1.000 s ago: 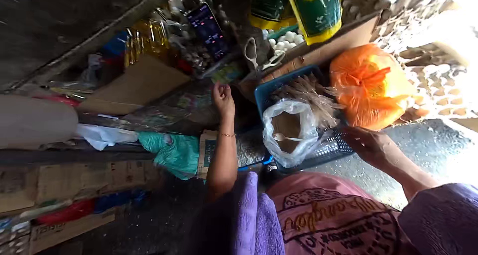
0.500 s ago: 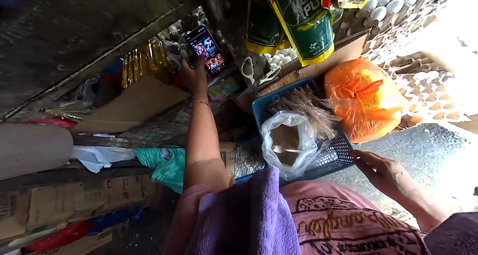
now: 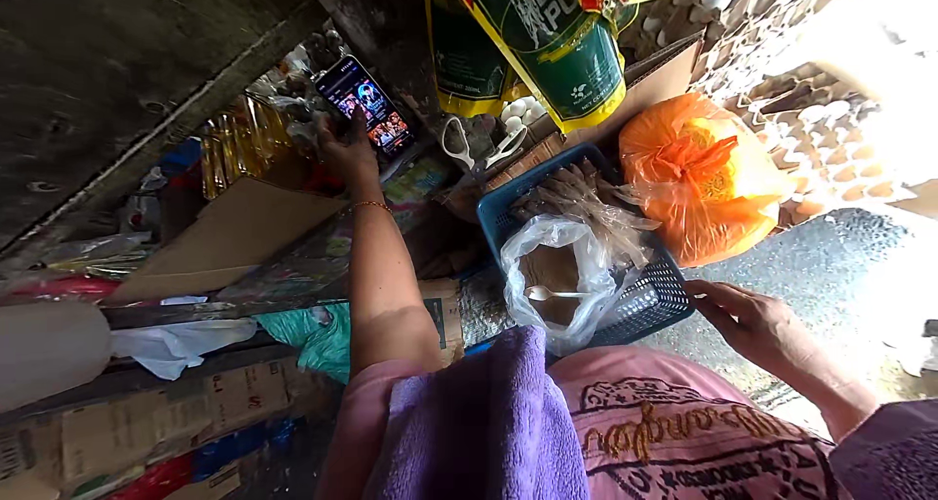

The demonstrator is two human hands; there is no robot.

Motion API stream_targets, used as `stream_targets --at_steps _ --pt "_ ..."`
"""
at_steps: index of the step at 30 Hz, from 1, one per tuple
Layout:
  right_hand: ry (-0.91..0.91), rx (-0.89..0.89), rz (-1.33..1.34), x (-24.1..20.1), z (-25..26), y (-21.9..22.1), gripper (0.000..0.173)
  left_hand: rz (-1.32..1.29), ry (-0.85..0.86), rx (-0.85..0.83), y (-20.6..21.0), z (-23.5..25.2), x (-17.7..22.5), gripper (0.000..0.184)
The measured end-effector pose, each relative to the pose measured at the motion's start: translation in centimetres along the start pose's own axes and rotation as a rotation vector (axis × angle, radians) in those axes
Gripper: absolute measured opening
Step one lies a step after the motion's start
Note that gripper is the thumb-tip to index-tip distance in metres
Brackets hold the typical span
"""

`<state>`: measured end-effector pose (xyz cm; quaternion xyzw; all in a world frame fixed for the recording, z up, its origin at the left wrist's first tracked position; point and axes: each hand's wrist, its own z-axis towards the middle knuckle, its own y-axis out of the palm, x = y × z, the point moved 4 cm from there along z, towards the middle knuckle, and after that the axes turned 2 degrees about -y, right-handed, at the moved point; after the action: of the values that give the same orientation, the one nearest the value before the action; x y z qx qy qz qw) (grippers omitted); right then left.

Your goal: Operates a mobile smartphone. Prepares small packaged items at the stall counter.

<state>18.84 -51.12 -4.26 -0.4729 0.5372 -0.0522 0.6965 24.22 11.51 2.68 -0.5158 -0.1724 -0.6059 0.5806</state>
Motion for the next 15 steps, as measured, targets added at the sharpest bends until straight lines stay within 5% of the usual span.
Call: stream_targets --at_steps 7,15 --pt "0.002 0.028 0.011 0.5 -0.2 -0.3 0.036 -0.103 0.045 0.085 -0.3 -1.3 0.5 0.067" --pt "0.018 -0.012 0.009 0.4 0.2 -0.4 0.032 -0.086 -0.034 -0.004 -1.7 -10.6 0.6 0.055"
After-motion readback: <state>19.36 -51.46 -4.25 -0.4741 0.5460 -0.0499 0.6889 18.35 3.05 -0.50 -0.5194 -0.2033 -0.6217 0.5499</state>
